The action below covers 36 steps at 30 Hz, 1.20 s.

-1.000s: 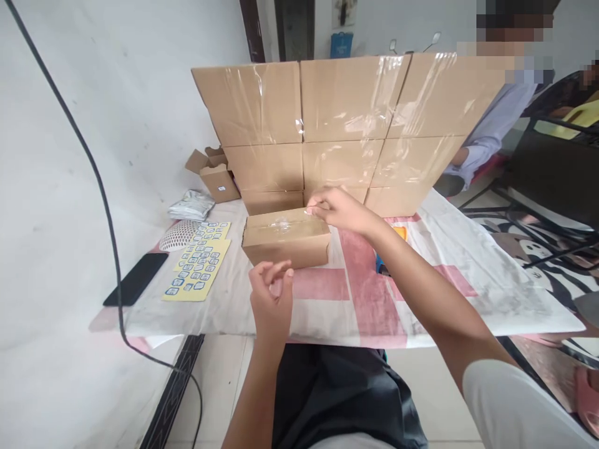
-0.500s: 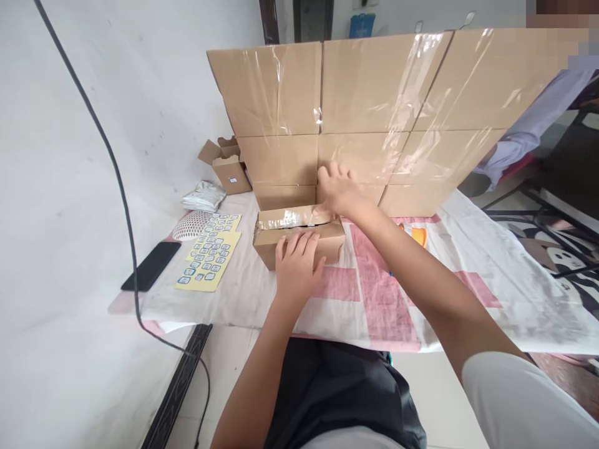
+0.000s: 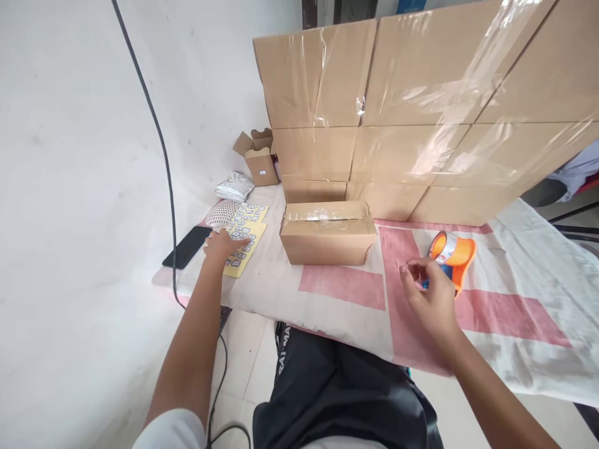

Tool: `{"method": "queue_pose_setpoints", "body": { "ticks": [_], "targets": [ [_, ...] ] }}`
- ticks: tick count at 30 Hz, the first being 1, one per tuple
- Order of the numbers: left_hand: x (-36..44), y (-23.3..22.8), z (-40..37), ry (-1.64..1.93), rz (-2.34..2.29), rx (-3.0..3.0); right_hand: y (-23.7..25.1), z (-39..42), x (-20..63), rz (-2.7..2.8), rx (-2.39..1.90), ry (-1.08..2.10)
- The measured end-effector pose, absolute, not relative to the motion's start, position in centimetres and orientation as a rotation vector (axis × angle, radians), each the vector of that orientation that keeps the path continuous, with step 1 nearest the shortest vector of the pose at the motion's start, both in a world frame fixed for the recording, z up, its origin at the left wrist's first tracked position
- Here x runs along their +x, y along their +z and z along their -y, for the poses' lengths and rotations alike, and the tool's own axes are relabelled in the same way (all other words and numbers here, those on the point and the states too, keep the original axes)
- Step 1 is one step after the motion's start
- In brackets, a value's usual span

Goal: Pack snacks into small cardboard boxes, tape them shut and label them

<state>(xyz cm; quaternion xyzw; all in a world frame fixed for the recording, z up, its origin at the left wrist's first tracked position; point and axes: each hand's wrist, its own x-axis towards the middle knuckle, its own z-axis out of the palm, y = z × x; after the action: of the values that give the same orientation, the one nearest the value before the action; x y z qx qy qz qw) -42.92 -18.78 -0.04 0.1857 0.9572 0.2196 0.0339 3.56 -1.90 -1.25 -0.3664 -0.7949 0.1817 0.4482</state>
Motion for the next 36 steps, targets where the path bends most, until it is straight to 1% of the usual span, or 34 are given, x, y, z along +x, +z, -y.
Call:
{"method": "queue_pose_setpoints", "body": {
  "ticks": [5, 8, 10, 13, 15, 16, 18, 19, 21, 24, 26, 28, 31, 36],
  "targets": [
    [-45.2, 0.6, 17.7, 0.577, -2.837, 0.609, -2.4, 5.4, 3.1, 1.980, -0.825, 0.514],
    [-44.5, 2.2, 19.2, 0.688, -2.803, 0.681, -1.7, 6.9, 1.4, 1.983, -0.673, 0.614],
    [-42.7, 3.7, 21.4, 0.813, -2.750, 0.730, -0.8, 7.9, -0.6, 1.987, -0.595, 0.746],
    [-37.4, 5.6, 25.8, 1.110, -2.563, 0.729, 0.8, 9.3, -5.0, 2.022, -0.560, 1.117],
    [-33.0, 6.5, 28.3, 1.358, -2.331, 0.639, 1.8, 10.3, -8.1, 2.024, -0.579, 1.447],
    [-31.0, 6.8, 29.3, 1.409, -2.239, 0.606, 2.1, 10.7, -9.6, 2.006, -0.565, 1.628],
    [-27.6, 7.0, 30.5, 1.363, -2.124, 0.606, 2.5, 11.6, -11.9, 1.912, -0.484, 2.005],
    [-26.5, 7.0, 30.8, 1.313, -2.144, 0.663, 2.5, 12.0, -12.7, 1.842, -0.438, 2.166],
    [-25.0, 6.7, 31.0, 1.271, -2.376, 0.903, 2.4, 12.7, -13.6, 1.697, -0.416, 2.363],
    [-23.8, 5.9, 30.4, 1.183, -2.932, 1.511, 2.2, 13.6, -13.7, 1.609, -0.464, 2.383],
    [-23.1, 5.2, 29.8, 0.988, -3.054, 1.839, 2.3, 14.1, -13.3, 1.628, -0.440, 2.366],
    [-22.6, 4.6, 29.3, 0.911, -3.005, 1.986, 2.5, 14.5, -12.9, 1.702, -0.380, 2.280],
    [-22.4, 3.7, 28.9, 1.052, -2.874, 2.015, 2.6, 14.8, -12.4, 1.808, -0.319, 2.092],
    [-22.9, 3.0, 29.0, 1.214, -2.649, 1.922, 2.6, 14.9, -12.4, 1.927, -0.372, 1.890]
  ]
}}
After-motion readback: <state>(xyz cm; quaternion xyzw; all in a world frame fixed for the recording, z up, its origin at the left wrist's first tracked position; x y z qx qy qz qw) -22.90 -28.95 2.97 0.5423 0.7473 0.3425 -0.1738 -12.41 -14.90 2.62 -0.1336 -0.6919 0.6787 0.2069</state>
